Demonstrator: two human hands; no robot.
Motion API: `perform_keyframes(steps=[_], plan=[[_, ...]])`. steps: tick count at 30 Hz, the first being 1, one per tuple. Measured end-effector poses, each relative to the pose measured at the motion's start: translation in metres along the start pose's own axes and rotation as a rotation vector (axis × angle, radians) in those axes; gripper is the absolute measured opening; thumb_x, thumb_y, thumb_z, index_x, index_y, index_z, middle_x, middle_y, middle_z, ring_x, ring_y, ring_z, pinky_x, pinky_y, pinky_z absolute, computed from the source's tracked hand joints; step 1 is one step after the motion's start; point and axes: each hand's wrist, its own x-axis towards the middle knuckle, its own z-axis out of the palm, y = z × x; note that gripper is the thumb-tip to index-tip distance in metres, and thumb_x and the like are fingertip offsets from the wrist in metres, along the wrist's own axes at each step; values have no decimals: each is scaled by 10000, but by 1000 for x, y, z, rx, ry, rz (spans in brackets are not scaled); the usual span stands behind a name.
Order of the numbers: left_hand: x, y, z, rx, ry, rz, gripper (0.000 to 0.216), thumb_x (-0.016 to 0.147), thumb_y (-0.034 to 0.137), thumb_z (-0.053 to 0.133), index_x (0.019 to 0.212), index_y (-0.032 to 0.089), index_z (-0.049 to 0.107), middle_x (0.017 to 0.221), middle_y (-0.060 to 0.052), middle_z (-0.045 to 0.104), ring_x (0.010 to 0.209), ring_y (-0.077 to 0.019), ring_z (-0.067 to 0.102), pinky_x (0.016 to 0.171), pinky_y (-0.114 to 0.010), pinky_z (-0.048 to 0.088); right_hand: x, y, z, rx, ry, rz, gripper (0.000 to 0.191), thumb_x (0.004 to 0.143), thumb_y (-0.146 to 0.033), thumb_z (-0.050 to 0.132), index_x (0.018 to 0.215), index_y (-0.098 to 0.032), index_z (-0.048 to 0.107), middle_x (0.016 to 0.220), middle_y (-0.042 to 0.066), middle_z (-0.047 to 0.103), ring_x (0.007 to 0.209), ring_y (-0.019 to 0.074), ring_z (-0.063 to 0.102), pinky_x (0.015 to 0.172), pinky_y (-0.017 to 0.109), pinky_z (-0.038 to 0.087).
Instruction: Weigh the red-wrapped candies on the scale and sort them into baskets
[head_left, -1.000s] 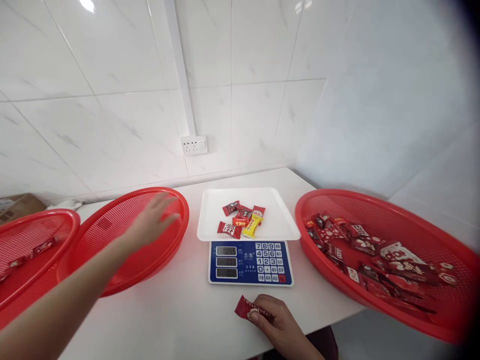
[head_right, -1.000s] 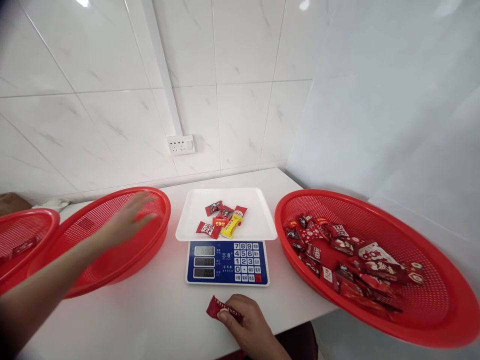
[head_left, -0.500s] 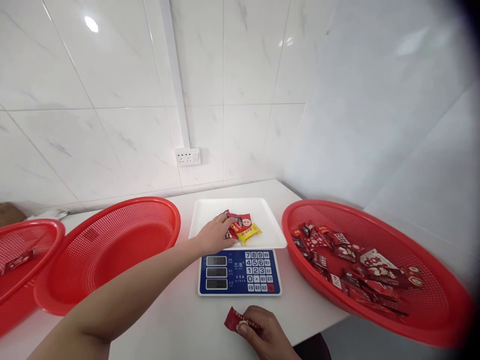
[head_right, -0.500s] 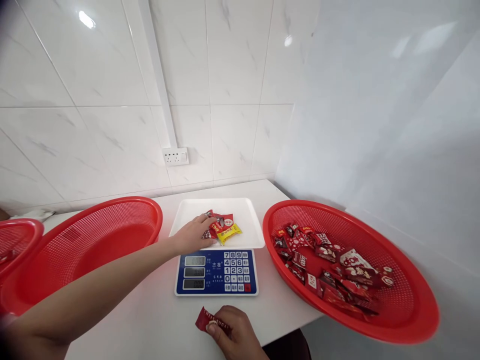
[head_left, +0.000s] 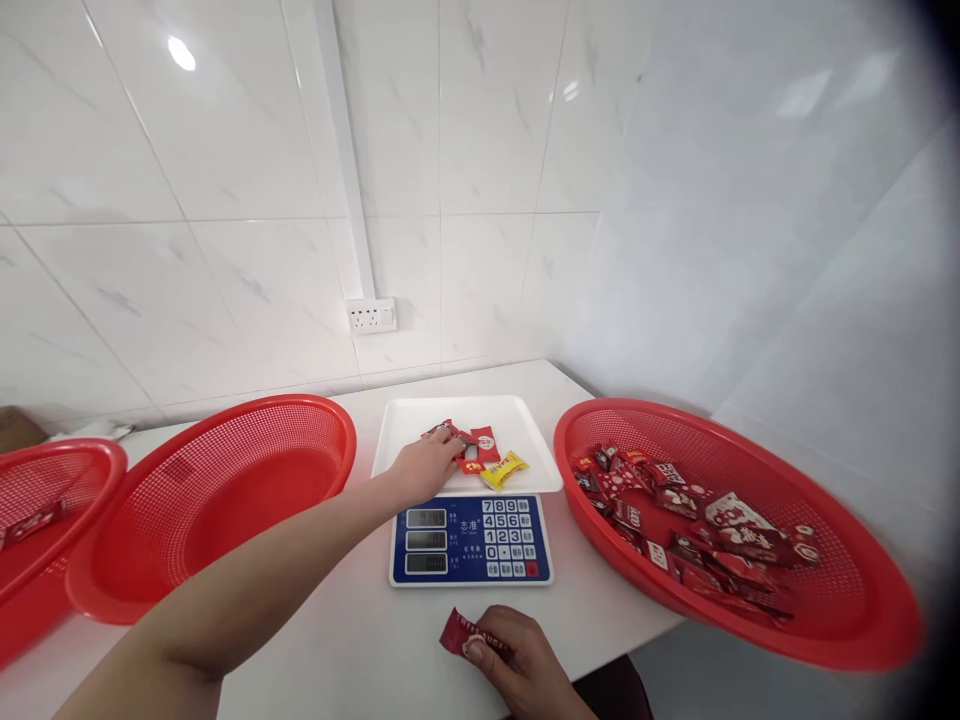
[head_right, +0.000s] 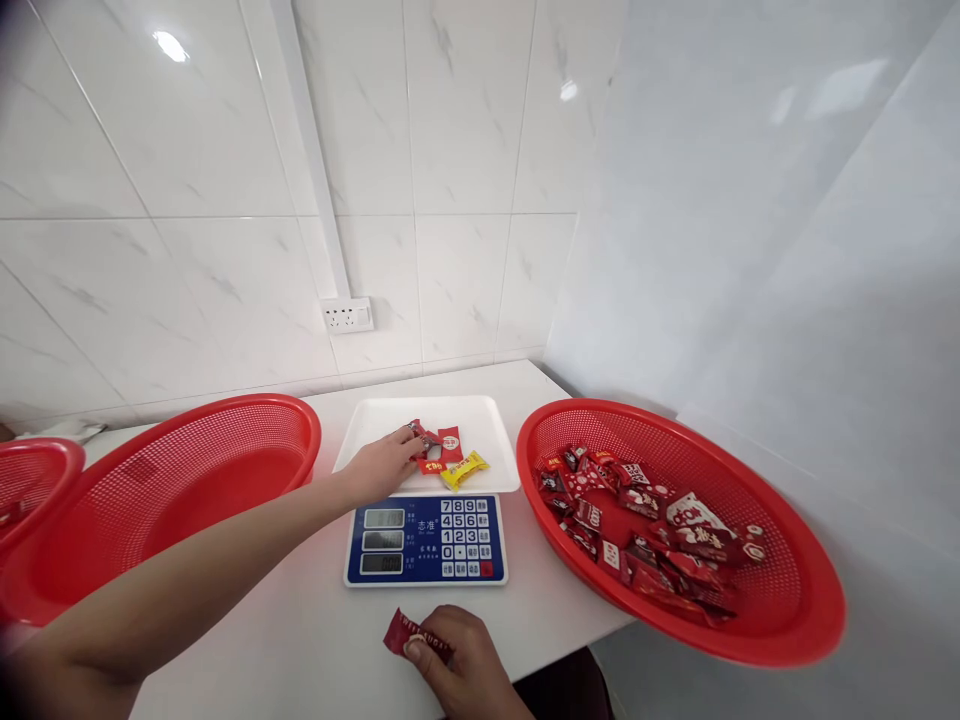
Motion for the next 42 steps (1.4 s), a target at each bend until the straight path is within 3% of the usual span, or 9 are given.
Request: perform_keyframes(steps=[7,14,18,21,25,28,31,38,42], plan=[[-2,-1,-2,-47,2,12,393,878,168,297,1215,317,434,1311,-25,391,1134,-185,475,859,-297,453,-1,0,1,-13,9,-11,426,854,-499,412,603,-168,506,584,-1,476,565,119,441,534,228,304],[-3,19,6,-18,26,-23,328,861,377,385,1138,246,504,1213,-93,445,1091,-266,483,877,-423,441,-1,2,2,-31,17,-16,415,855,-488,417,603,-170,507,584,-1,482,563,118,439,533,227,304],[-4,22,8,-3,41,-32,224,856,281,396,1020,222,537,1229,-88,427,1056,-236,509,820,-371,475,-1,2,2,-42,21,-18,414,855,-485,415,596,-173,495,586,-1,486,560,117,435,535,227,307],[-7,15,1,-5,63,-38,220,870,217,346,1001,214,523,1268,-78,396,1027,-205,533,788,-329,484,-1,3,3,-43,19,-22,414,856,-484,410,594,-174,491,582,-2,483,554,116,430,531,226,305],[-20,-9,-25,-7,118,-116,273,901,241,256,971,208,518,1284,-80,361,896,-191,591,732,-344,486,0,5,3,-40,22,-29,406,850,-484,418,597,-175,489,584,-3,480,557,116,432,529,226,302],[-33,-29,-42,-11,128,-193,254,894,305,291,922,210,525,1239,-75,384,785,-171,607,664,-334,491,0,6,2,-35,13,-30,409,852,-482,418,589,-174,481,581,-6,470,557,114,431,530,227,301],[-41,-36,-44,-18,97,-225,228,873,352,353,897,218,537,1202,-62,413,746,-156,607,637,-315,492,0,5,2,-29,-7,-27,423,855,-493,403,590,-173,482,578,-7,462,555,115,435,526,228,302],[-22,-4,-18,-9,17,-141,289,836,448,416,1011,257,545,1238,-41,426,890,-191,602,753,-331,486,0,2,0,-49,-9,-26,450,859,-515,378,591,-173,497,582,-3,468,557,117,434,523,231,308],[-5,15,-11,31,-33,-82,313,790,456,489,981,225,580,1178,-70,478,983,-234,565,783,-350,482,-1,3,1,-64,5,-27,462,859,-526,368,594,-174,507,586,5,488,553,119,437,518,232,309]])
